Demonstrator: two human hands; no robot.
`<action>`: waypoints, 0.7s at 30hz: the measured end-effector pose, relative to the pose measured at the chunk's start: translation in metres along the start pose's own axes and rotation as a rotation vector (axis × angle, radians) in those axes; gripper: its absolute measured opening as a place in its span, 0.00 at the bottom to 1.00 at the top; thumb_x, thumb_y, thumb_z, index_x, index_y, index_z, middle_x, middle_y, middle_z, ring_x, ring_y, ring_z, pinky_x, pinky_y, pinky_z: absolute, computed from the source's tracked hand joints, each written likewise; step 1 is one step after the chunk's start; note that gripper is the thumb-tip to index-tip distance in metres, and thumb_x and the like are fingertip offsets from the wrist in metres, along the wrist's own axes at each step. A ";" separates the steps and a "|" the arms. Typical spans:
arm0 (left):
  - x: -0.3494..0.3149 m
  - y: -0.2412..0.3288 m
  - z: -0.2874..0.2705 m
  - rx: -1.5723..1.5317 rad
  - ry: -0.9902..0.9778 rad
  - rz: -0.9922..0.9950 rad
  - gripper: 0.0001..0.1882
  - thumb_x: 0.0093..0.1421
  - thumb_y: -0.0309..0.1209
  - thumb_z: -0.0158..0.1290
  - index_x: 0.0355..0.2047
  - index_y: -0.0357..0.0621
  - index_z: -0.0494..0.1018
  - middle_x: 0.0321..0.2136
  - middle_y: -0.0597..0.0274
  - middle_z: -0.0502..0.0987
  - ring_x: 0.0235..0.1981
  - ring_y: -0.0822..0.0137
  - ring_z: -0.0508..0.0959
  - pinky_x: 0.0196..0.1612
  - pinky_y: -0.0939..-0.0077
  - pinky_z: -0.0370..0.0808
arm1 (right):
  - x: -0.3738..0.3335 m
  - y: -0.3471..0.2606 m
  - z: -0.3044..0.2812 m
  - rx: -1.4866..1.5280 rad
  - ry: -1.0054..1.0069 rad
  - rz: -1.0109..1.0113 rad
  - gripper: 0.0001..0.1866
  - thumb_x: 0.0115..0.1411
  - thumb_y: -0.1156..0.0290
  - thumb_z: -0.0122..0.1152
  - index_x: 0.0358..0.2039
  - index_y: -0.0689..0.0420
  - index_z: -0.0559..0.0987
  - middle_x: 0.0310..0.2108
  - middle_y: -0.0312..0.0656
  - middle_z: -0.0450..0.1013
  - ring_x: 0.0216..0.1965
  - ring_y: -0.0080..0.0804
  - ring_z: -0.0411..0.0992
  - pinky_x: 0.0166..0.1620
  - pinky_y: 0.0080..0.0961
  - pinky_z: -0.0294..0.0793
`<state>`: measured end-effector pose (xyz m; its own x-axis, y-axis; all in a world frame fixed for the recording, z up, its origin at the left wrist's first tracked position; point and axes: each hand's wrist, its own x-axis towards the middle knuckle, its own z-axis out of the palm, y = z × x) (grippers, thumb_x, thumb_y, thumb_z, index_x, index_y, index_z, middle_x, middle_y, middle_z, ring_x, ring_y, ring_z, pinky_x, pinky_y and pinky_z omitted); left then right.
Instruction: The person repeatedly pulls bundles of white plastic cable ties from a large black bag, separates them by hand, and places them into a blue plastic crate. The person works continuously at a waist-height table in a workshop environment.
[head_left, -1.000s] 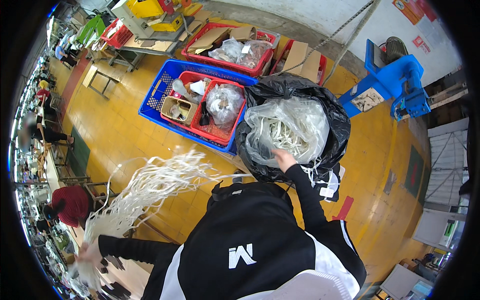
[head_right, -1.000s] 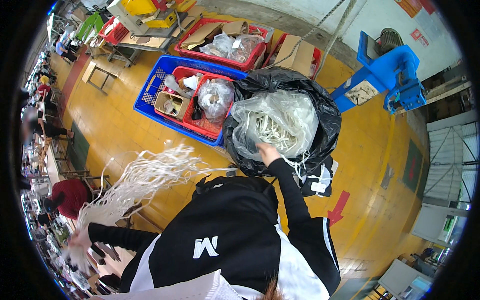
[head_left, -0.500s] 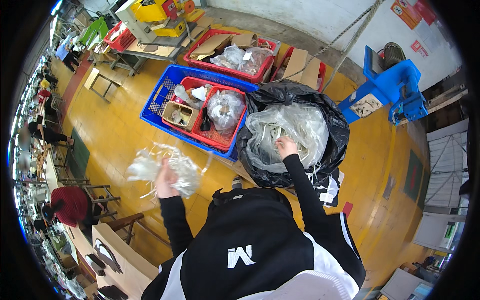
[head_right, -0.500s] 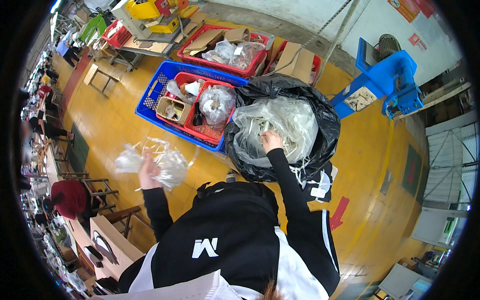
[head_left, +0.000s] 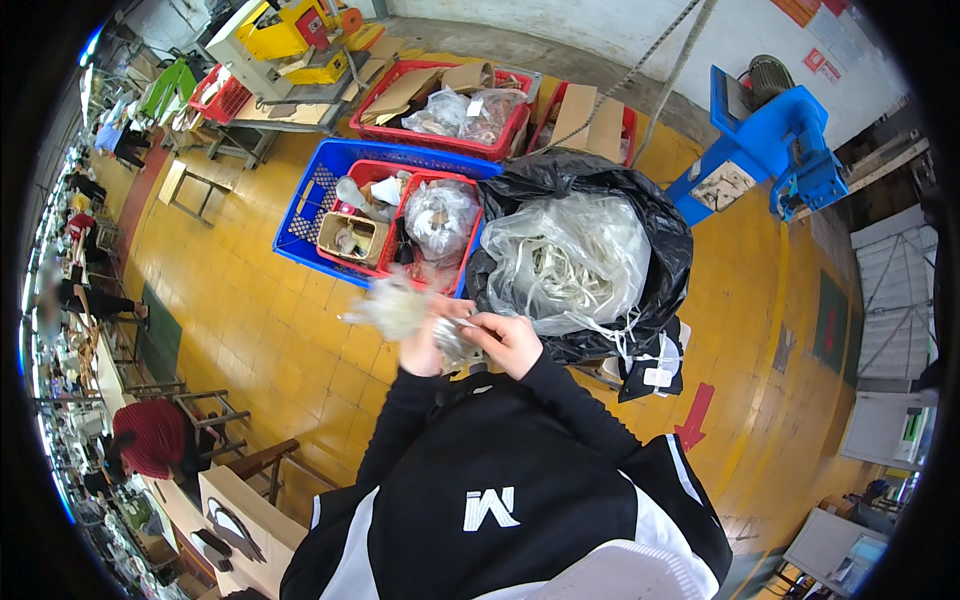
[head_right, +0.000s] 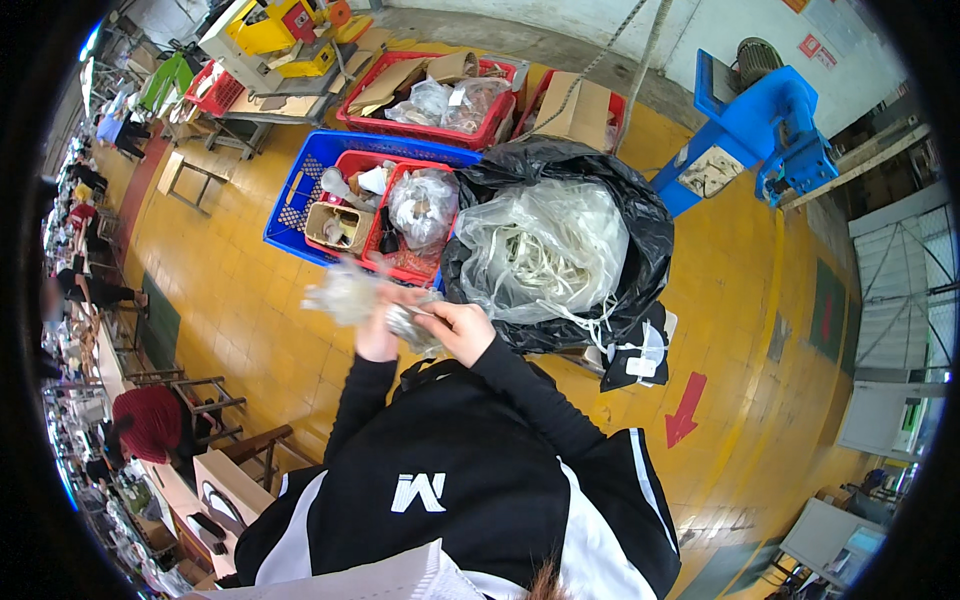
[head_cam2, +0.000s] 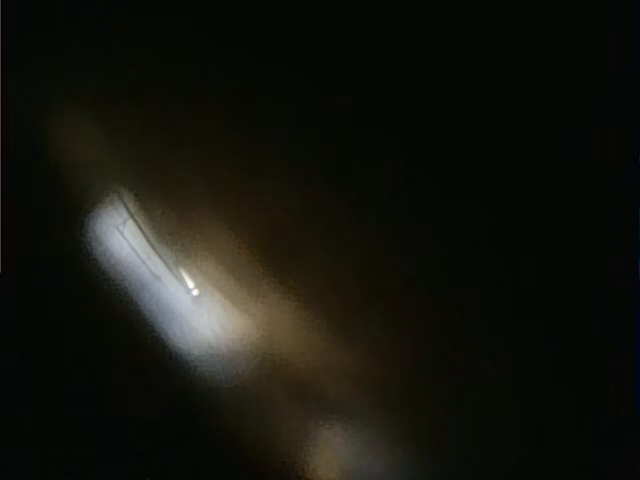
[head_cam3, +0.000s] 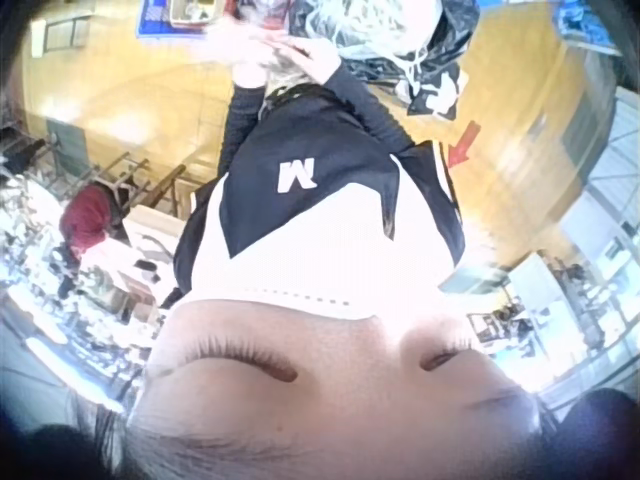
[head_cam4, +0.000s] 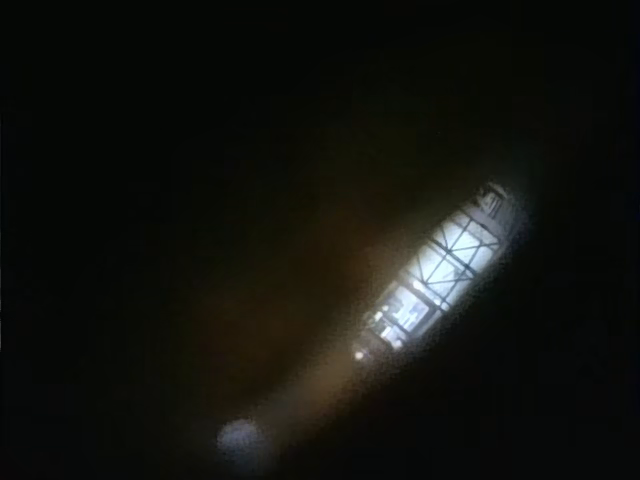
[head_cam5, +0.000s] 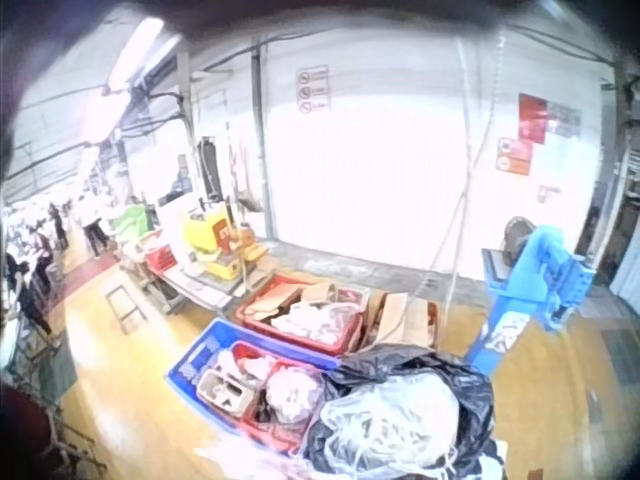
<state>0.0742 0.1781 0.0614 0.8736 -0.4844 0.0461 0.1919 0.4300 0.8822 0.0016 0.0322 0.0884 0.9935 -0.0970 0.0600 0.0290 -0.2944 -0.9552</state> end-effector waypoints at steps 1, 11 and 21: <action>0.006 0.007 -0.016 -0.107 0.030 0.064 0.11 0.60 0.38 0.45 0.31 0.44 0.67 0.25 0.63 0.71 0.34 0.65 0.74 0.46 0.57 0.68 | -0.001 0.001 -0.004 -0.037 -0.045 0.048 0.10 0.56 0.66 0.54 0.34 0.58 0.77 0.25 0.47 0.74 0.25 0.41 0.73 0.29 0.28 0.70; -0.176 0.262 -0.314 0.746 1.592 0.704 0.10 0.57 0.36 0.44 0.35 0.43 0.67 0.20 0.63 0.71 0.24 0.68 0.73 0.29 0.73 0.73 | -0.057 0.111 -0.058 -0.253 -0.036 0.242 0.11 0.56 0.61 0.52 0.30 0.55 0.78 0.24 0.46 0.74 0.28 0.42 0.73 0.31 0.32 0.71; -0.235 0.310 -0.184 0.661 2.100 1.277 0.17 0.60 0.36 0.38 0.20 0.38 0.66 0.15 0.61 0.69 0.20 0.69 0.72 0.24 0.76 0.70 | 0.021 0.280 -0.072 -0.473 0.316 0.352 0.11 0.51 0.69 0.53 0.34 0.54 0.78 0.33 0.48 0.73 0.34 0.42 0.73 0.38 0.34 0.71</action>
<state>0.0110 0.5654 0.2375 -0.3847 0.8023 0.4564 -0.2278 -0.5617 0.7954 0.0222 -0.1210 -0.1569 0.8524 -0.5165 -0.0812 -0.4141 -0.5721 -0.7080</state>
